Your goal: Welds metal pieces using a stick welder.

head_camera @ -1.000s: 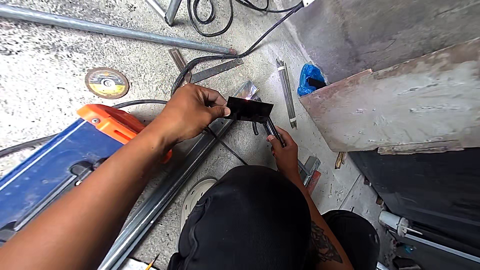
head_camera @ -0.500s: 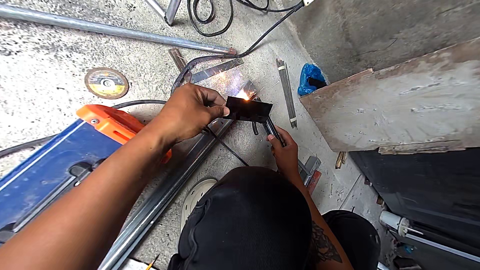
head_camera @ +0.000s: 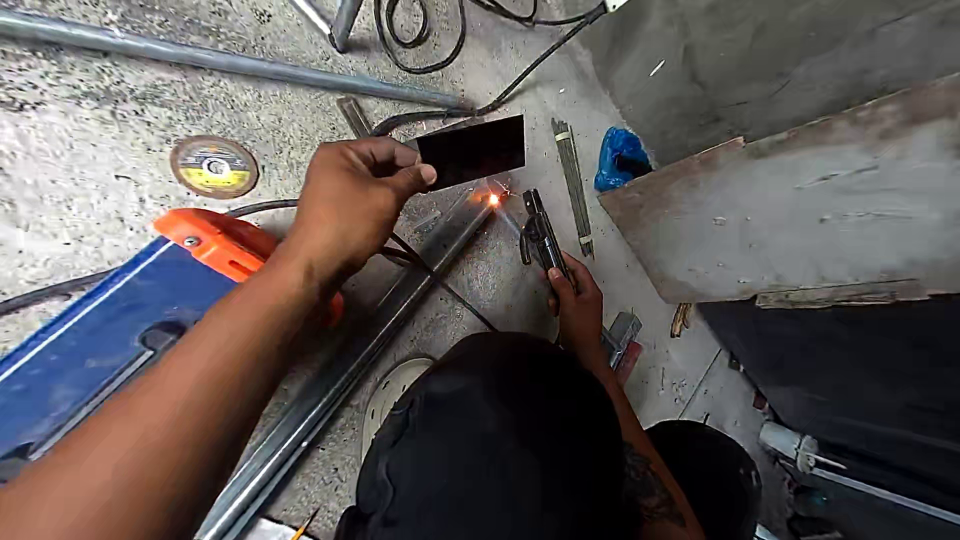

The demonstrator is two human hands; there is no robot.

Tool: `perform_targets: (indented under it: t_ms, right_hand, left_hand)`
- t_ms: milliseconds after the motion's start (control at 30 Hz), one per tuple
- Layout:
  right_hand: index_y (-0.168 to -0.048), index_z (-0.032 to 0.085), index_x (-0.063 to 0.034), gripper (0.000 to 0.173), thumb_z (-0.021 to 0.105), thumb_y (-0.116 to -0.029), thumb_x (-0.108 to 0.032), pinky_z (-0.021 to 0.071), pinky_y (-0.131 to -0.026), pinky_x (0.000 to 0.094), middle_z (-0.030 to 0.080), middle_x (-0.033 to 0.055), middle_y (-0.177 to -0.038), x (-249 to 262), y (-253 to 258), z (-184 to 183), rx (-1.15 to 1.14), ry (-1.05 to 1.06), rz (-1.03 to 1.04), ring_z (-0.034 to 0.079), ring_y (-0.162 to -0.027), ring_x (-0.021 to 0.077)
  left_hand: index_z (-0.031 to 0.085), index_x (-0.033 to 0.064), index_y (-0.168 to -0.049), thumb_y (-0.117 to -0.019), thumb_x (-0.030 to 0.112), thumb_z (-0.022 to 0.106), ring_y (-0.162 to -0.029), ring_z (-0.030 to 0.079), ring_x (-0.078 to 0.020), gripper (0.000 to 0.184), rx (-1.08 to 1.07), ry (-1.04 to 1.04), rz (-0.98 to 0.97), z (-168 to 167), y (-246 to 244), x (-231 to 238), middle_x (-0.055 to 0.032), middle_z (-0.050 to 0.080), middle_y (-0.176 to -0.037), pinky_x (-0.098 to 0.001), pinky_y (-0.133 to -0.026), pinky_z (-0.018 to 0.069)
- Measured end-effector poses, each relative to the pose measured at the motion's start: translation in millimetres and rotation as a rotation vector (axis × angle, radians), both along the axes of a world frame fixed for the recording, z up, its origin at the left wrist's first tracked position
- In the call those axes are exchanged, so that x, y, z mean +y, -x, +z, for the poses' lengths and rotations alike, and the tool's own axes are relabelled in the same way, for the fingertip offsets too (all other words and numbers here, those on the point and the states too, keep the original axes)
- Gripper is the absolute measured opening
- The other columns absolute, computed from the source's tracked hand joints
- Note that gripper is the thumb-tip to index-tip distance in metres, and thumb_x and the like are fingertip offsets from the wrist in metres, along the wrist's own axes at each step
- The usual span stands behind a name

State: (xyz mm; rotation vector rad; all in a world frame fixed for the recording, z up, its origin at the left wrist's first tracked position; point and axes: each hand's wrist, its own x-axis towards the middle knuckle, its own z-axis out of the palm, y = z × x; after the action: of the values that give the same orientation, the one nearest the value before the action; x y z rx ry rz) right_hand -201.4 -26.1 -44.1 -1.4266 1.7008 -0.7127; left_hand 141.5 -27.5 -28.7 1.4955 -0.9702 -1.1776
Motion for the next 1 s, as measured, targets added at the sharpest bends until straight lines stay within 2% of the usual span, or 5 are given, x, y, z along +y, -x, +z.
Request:
perform_targets:
  t_ms: [233,467,567,867,1000]
  right_hand:
    - [-0.137,0.062,-0.0038,0.037,0.063,-0.1005,-0.012,0.0461,-0.048,0.0232,0.073,0.0092,-0.094,3,2,-6,-0.013,0.001,0.003,0.055,-0.054,0.0094]
    - [-0.136,0.065,-0.0063,0.036,0.065,-0.0995,-0.011,0.0454,-0.048,0.0239,0.072,0.0096,-0.091,3,1,-11,-0.022,-0.007,0.005,0.054,-0.053,0.0099]
    - [-0.135,0.065,-0.0065,0.036,0.065,-0.0994,-0.012,0.0451,-0.048,0.0237,0.072,0.0090,-0.091,3,0,-11,-0.021,-0.017,0.006,0.054,-0.053,0.0099]
    - [-0.134,0.066,-0.0065,0.035,0.065,-0.0994,-0.012,0.0440,-0.048,0.0236,0.072,0.0091,-0.090,3,0,-14,-0.018,-0.012,0.007,0.053,-0.052,0.0101]
    - [-0.135,0.065,-0.0070,0.036,0.065,-0.0998,-0.013,0.0477,-0.050,0.0231,0.073,0.0085,-0.091,3,-2,-13,0.004,-0.025,-0.004,0.057,-0.056,0.0102]
  left_hand:
    - [0.075,0.0168,-0.092,-0.0960,0.020,0.073,-0.069,0.061,0.0013,0.005,-0.058,-0.007,-0.082,4,3,1,0.0083,0.071,-0.081,-0.0225,-0.065,0.0502]
    - [0.077,0.0201,-0.088,-0.0949,0.023,0.075,-0.065,0.064,-0.0062,0.008,-0.153,-0.004,-0.333,-3,7,1,0.0063,0.071,-0.075,-0.0358,-0.063,0.0531]
    - [0.077,0.0205,-0.086,-0.0950,0.023,0.075,-0.062,0.061,-0.0063,0.010,-0.151,-0.027,-0.353,-3,7,1,0.0065,0.070,-0.072,-0.0354,-0.060,0.0505]
    - [0.077,0.0200,-0.086,-0.0949,0.023,0.075,-0.062,0.061,-0.0060,0.010,-0.153,-0.034,-0.356,-3,7,1,0.0064,0.070,-0.072,-0.0340,-0.060,0.0508]
    - [0.077,0.0200,-0.086,-0.0947,0.023,0.076,-0.063,0.062,-0.0058,0.009,-0.151,-0.042,-0.336,-2,6,0,0.0065,0.070,-0.073,-0.0336,-0.061,0.0513]
